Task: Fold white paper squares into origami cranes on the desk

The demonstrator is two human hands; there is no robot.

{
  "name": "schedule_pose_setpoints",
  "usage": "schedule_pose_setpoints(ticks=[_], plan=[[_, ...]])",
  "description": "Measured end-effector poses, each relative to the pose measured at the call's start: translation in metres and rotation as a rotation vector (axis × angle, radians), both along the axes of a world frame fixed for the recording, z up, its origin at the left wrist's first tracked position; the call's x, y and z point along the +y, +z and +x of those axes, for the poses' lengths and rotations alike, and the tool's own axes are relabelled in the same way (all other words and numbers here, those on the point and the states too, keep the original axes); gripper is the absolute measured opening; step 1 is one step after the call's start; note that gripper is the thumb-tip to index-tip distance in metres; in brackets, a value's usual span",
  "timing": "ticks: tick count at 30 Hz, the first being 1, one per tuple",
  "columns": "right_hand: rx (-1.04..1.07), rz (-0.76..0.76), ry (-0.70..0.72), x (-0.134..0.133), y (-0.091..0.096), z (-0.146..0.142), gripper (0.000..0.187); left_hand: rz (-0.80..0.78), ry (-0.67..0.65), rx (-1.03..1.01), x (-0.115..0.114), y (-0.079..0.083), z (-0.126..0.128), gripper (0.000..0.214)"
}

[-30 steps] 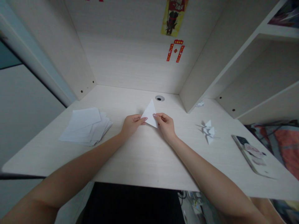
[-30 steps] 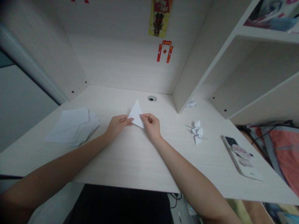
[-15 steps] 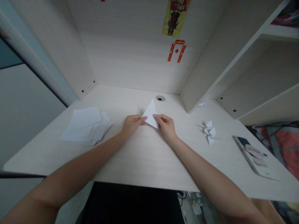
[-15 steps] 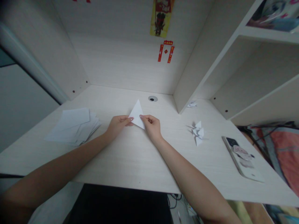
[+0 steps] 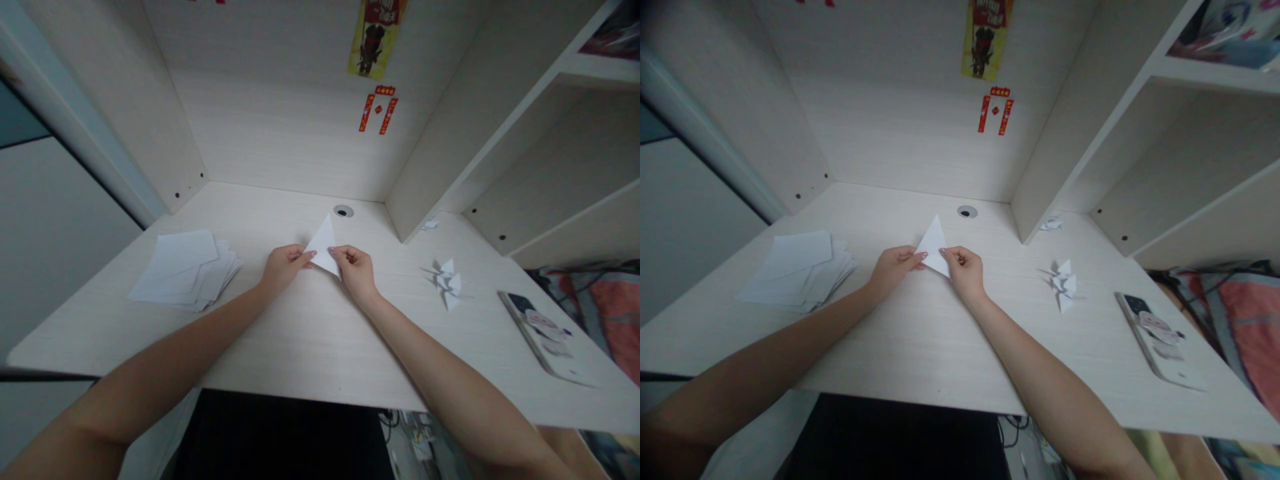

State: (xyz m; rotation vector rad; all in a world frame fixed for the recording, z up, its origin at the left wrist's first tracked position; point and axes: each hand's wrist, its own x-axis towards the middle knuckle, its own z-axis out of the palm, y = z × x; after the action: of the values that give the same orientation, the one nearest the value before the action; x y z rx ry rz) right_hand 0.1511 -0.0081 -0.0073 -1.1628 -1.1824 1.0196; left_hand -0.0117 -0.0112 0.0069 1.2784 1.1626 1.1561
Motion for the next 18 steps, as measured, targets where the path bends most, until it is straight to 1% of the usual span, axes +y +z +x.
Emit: schedule_pose_setpoints(ticks=[2,6,11,15,18], plan=[[-0.003,-0.006,0.012,0.0,0.0,0.0,0.034,0.018,-0.002,0.012,0.0,0.0,0.0,0.032],[0.019,-0.022,0.098,0.0,-0.001,0.0,0.038,0.04,-0.008,-0.014,0.001,-0.001,-0.001,0.033],[-0.087,0.002,0.122,-0.002,0.0,0.0,0.045,0.046,-0.007,-0.026,0.003,-0.003,-0.003,0.033],[-0.108,0.016,0.152,-0.005,0.002,-0.001,0.042,0.069,-0.004,0.003,0.001,0.002,-0.003,0.034],[-0.184,0.039,0.16,-0.008,0.002,-0.003,0.042,0.074,-0.026,0.008,-0.002,0.007,-0.003,0.034]])
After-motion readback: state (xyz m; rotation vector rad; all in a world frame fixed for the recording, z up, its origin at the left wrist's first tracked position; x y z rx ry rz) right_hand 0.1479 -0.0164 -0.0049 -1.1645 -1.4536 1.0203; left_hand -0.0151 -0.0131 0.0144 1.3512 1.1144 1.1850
